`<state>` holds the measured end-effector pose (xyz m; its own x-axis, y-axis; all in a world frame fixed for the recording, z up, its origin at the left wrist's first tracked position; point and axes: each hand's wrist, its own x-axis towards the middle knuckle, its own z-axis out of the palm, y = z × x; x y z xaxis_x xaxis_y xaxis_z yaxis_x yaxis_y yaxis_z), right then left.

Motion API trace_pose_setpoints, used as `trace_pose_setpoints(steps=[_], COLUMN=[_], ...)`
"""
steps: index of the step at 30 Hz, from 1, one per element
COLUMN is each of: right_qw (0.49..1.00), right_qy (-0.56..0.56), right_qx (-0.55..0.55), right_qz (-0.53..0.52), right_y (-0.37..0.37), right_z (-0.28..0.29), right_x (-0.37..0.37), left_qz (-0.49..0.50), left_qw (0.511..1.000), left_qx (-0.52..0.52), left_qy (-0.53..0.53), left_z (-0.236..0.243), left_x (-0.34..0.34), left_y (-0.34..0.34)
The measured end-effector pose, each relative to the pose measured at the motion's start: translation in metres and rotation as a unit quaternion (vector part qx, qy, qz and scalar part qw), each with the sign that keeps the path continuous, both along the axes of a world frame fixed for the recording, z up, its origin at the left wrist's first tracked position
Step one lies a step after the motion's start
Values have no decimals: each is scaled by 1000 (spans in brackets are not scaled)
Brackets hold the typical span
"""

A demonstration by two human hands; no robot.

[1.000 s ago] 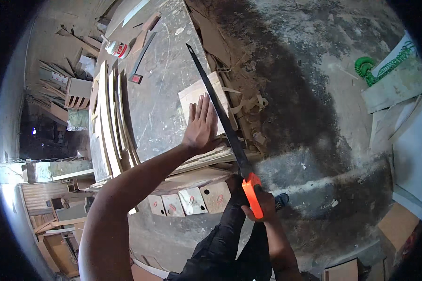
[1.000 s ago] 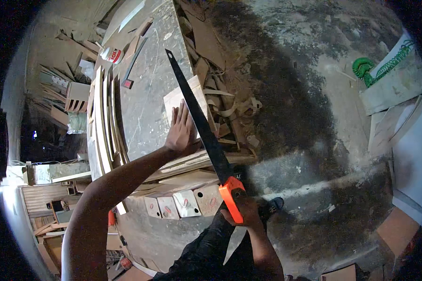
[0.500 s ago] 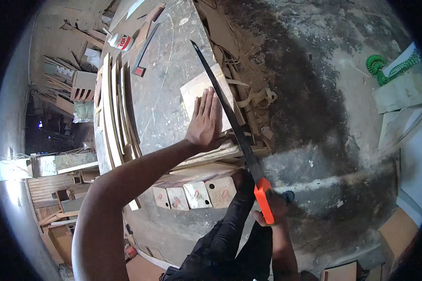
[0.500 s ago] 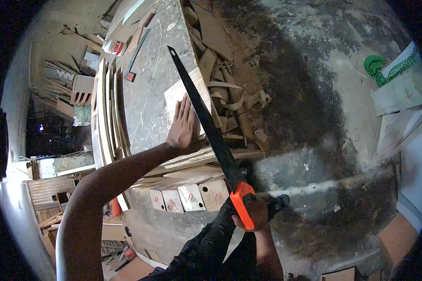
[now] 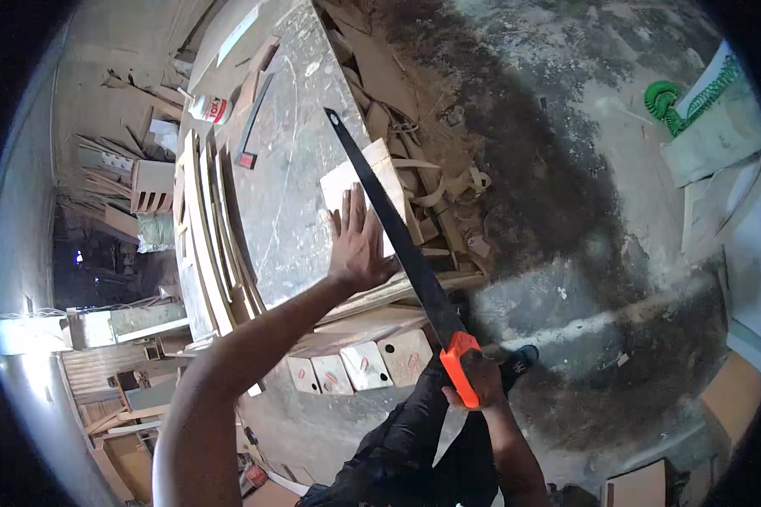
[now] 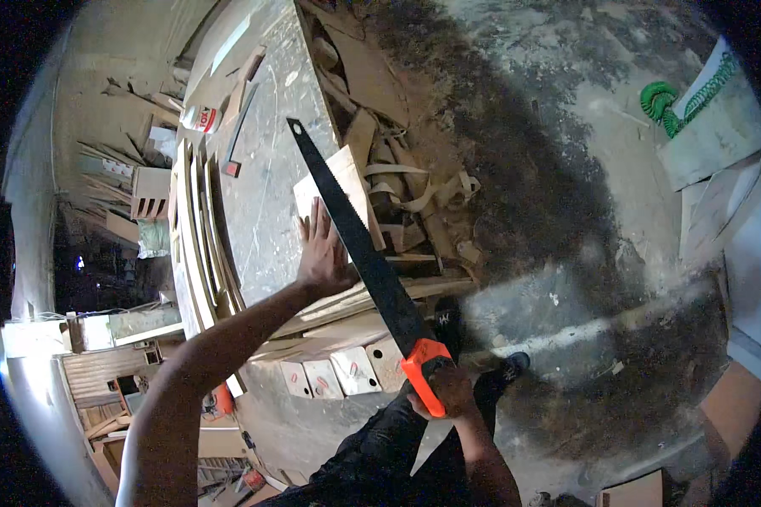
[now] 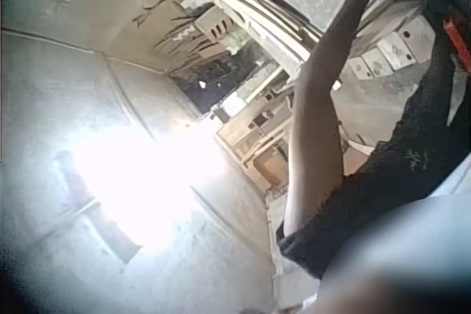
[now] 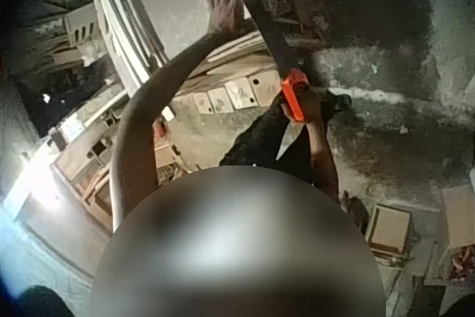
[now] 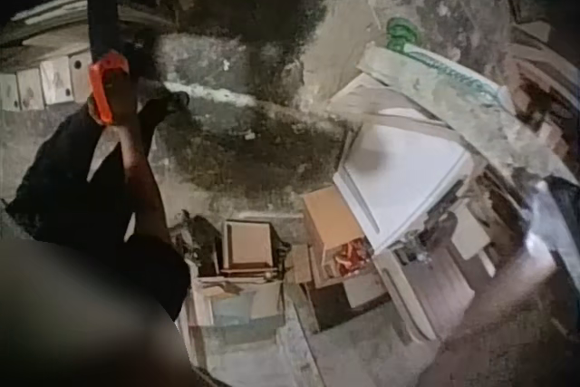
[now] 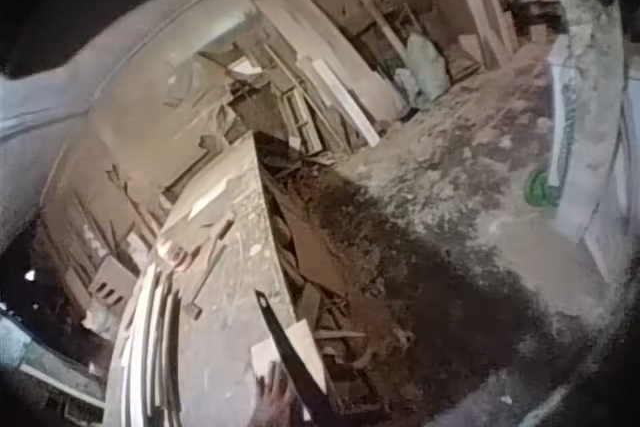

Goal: Saw a small piece of wood from a larger plank and sand the edges of the cut piece.

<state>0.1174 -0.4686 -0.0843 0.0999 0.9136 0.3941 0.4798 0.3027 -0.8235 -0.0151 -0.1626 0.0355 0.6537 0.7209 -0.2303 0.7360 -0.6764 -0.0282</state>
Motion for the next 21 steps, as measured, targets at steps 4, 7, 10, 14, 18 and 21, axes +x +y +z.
trace_pose_setpoints(steps=[4, 7, 10, 14, 18, 21], right_qw=[999, 992, 988, 988, 994, 991], right_qy=[-2, 109, 133, 144, 108, 135], right_qx=[-42, 14, -19, -37, 3, 12], right_qz=[28, 67, 75, 35, -6, -19], right_y=[2, 11, 11, 4, -2, 3], right_z=[5, 15, 31, 21, 18, 33], right_x=[6, 16, 27, 12, -7, -17], left_qz=[0, -2, -9, -81, -57, -45], left_qw=[999, 998, 997, 990, 991, 987], left_qx=[46, 59, 75, 116, 119, 148], left_qy=[0, 32, -15, 15, 18, 36], left_z=[-11, -16, -24, -36, -47, -39], left_x=[-7, -9, -13, -31, -32, -16], left_y=[7, 5, 6, 18, 17, 9])
